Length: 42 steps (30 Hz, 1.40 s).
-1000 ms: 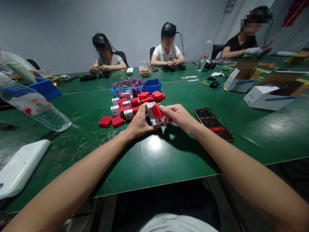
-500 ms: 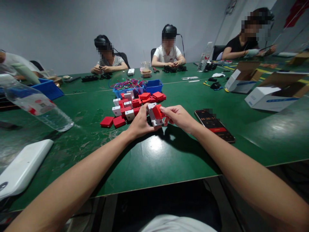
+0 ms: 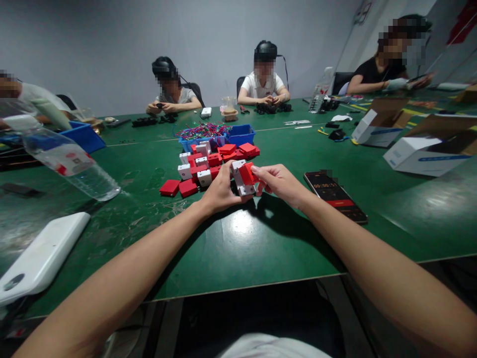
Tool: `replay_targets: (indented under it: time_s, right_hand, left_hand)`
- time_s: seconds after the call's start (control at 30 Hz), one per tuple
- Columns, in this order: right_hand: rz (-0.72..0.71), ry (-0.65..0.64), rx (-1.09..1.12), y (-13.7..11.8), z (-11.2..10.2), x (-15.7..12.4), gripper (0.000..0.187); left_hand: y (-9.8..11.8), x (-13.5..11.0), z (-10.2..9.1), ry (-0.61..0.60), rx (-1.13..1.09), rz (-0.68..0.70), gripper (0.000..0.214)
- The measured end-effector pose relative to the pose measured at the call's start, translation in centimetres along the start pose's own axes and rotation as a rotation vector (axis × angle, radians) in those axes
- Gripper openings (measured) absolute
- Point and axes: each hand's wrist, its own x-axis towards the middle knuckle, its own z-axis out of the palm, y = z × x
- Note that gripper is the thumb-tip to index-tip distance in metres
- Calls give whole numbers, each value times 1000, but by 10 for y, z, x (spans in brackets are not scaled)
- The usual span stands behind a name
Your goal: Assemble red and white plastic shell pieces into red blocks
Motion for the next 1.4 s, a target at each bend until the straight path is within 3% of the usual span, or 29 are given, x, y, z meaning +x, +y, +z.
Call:
replay_targets:
  time_s: [1.4]
  right_hand:
    - [25,10,-16,3,0,1,55]
  left_hand:
    - [3,1,-3,-21,8,-6,93]
